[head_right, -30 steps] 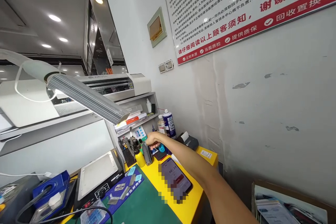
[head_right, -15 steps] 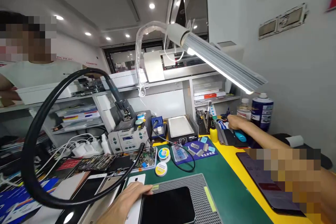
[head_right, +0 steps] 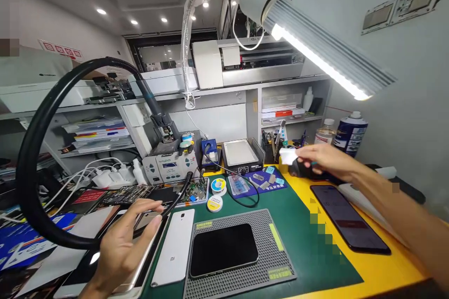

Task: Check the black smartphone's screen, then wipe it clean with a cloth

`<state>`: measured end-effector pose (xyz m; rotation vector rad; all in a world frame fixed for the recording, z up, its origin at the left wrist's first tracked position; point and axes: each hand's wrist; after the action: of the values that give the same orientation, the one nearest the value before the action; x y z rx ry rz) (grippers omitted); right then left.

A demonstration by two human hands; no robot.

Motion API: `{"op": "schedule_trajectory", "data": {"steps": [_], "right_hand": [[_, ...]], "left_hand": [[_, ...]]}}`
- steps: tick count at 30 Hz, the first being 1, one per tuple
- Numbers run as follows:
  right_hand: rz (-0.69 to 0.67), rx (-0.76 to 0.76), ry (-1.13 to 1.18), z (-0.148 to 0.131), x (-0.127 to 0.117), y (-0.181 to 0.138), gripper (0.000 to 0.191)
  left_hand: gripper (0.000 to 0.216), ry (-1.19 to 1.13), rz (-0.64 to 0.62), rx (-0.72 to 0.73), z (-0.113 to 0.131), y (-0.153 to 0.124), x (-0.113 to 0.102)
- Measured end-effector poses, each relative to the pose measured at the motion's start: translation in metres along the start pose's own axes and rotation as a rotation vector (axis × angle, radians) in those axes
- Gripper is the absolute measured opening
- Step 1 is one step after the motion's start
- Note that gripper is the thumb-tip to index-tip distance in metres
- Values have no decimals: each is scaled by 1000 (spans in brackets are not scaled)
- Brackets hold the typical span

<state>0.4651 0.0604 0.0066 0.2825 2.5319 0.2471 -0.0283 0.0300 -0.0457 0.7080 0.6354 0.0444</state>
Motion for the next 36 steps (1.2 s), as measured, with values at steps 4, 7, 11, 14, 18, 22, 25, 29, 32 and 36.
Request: {"op": "schedule_trajectory", "data": {"steps": [4, 7, 11, 14, 18, 22, 25, 29, 32, 36], "right_hand": [[-380, 55, 348, -11, 11, -44, 31], [-517, 35, 560, -20, 40, -73, 37], [-630, 18, 726, -37, 67, -97, 42], [-678, 27, 792, -52, 77, -110, 44], [-699, 92, 879, -62, 92, -124, 44], [-748, 181, 909, -56, 111, -135, 40], [-737, 182, 924, -53, 123, -144, 42], [-558, 63, 1078, -63, 131, -164, 32], [-527, 8, 1149, -74, 136, -178, 45], [-420, 31, 1177, -79, 145, -185, 31]], "left_hand": [[19, -28, -41, 15, 8, 4, 6], [16, -42, -128, -16, 31, 6, 11], [14, -107, -324, -38, 76, -4, 30], [29, -160, -360, -7, 103, -17, 54], [28, -234, -280, 72, 121, -22, 71], [24, -341, -367, -66, 135, -6, 63], [35, -385, -508, -249, 142, 11, 55], [43, -416, -604, -403, 142, 22, 50], [42, -479, -681, -478, 135, 19, 47], [42, -625, -742, -580, 123, 7, 43]]}}
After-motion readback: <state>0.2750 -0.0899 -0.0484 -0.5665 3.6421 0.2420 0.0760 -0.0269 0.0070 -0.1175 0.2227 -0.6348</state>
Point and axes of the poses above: each hand's wrist, its own y-axis towards the middle knuckle, its own x-axis out of the palm, z = x × y, and after that the axes turned 7 degrees about -x, right-handed
